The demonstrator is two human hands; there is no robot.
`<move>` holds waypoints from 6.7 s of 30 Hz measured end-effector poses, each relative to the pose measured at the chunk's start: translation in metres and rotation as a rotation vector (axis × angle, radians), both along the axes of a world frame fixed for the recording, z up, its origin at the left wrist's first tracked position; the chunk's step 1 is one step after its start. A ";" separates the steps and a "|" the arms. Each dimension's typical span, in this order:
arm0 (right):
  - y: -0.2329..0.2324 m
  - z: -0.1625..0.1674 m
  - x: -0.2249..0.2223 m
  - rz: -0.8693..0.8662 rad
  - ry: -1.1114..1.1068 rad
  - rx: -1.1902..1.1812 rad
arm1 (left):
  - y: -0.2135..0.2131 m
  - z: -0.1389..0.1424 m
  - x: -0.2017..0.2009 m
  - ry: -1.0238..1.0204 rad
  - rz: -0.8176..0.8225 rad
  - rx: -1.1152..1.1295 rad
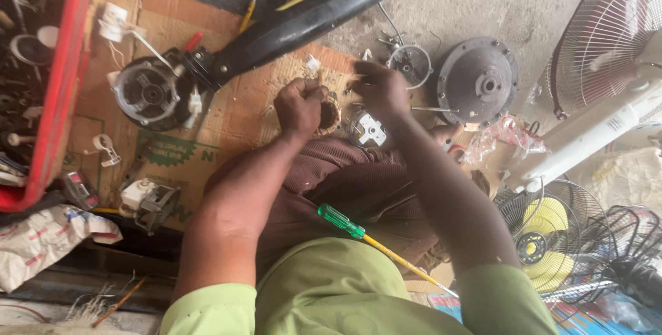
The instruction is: The person disassembles a ceiling fan motor, cleans the stator and rotor with a cloth, and reassembles the components. They use a screwdriver, pliers, and a rag to remove parts, wipe surfaces, and fit the rotor back into the stator housing.
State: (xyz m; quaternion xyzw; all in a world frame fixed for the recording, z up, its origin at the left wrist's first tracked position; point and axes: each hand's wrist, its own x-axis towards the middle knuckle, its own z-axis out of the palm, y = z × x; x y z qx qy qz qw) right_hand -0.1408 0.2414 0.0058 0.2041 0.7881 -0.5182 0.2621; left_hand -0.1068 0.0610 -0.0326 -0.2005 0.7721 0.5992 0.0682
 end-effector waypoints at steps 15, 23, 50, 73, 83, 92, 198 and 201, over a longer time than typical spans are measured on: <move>0.006 -0.012 0.082 0.321 -0.289 0.620 | -0.018 0.004 0.020 -0.058 0.193 0.389; 0.037 0.005 0.097 0.246 0.063 0.459 | -0.025 0.006 0.055 -0.138 0.318 0.265; 0.019 0.088 0.106 -0.429 -0.076 -0.585 | -0.024 0.058 0.057 -0.133 0.229 1.107; -0.034 0.106 -0.012 0.279 0.341 0.203 | -0.058 0.033 0.000 -0.174 0.555 0.793; -0.047 0.065 -0.039 0.236 0.257 0.274 | -0.051 0.012 0.036 -0.317 0.639 0.702; -0.048 0.060 -0.026 0.038 0.200 0.085 | -0.043 0.016 0.036 -0.255 0.328 0.438; -0.028 0.002 0.075 0.051 0.422 0.226 | -0.047 0.083 0.098 -0.212 0.061 0.339; -0.030 0.000 0.072 0.042 0.440 0.175 | -0.037 0.046 0.080 -0.088 0.152 0.508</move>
